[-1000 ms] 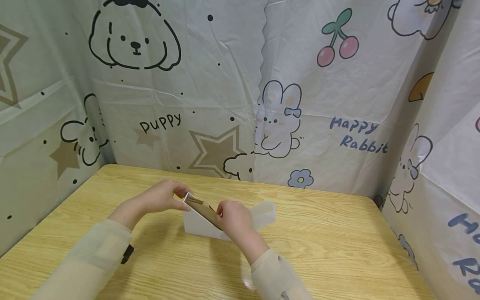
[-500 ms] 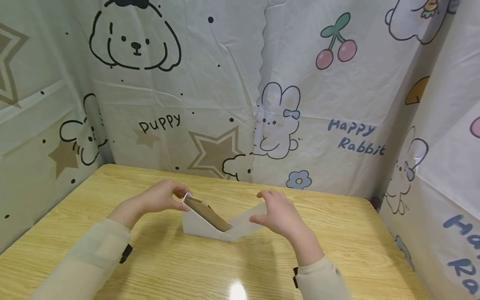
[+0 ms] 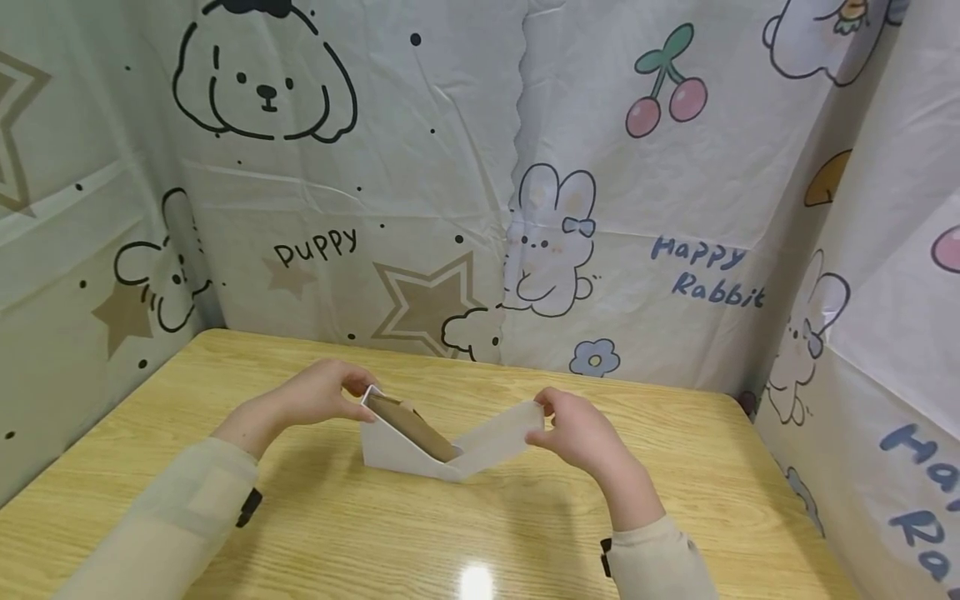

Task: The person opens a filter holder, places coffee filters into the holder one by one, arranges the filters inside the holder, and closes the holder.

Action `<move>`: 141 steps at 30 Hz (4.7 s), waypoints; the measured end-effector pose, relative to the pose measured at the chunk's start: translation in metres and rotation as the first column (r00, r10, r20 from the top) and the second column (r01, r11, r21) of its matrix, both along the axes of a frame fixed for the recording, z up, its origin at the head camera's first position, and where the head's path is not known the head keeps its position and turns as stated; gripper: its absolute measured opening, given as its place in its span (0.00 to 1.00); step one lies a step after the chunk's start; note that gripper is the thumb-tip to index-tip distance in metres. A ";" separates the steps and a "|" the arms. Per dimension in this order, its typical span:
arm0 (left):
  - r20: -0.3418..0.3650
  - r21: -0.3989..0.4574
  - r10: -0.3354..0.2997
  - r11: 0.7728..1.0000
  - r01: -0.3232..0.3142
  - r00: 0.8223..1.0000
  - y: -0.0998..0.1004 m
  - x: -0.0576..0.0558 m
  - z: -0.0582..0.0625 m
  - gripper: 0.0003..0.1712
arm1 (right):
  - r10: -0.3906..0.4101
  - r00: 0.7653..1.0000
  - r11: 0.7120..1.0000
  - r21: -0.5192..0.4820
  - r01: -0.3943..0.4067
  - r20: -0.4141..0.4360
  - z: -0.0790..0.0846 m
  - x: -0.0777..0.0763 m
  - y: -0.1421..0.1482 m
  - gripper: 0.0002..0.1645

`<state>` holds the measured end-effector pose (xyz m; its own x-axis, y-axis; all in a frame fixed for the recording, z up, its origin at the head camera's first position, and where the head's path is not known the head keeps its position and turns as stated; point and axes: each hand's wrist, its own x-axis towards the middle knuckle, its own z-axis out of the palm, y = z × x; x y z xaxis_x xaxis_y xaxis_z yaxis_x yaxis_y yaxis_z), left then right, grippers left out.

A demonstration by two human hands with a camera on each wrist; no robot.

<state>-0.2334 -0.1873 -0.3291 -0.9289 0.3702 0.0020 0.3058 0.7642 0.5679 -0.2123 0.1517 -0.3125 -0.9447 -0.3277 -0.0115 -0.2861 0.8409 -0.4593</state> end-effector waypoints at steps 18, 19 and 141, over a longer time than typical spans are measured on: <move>-0.006 0.011 -0.006 1.000 0.006 1.000 0.001 0.001 -0.001 0.16 | -0.001 0.999 0.999 -0.044 -0.001 -0.054 0.003 0.001 -0.012 0.22; -0.007 0.015 -0.005 1.000 0.006 1.000 0.001 0.001 -0.001 0.16 | -0.003 0.998 0.998 -0.068 -0.001 -0.057 0.002 0.001 -0.014 0.23; -0.023 0.225 -0.107 0.968 0.110 0.994 0.022 0.004 -0.039 0.18 | 0.033 0.978 0.963 -0.254 -0.086 -0.204 -0.051 -0.004 -0.089 0.29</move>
<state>-0.2293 -0.1655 -0.3681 -0.8828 0.4576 0.1063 0.3864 0.5788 0.7181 -0.2167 0.0629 -0.3639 -0.8984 -0.3502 0.2650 -0.4384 0.6784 -0.5896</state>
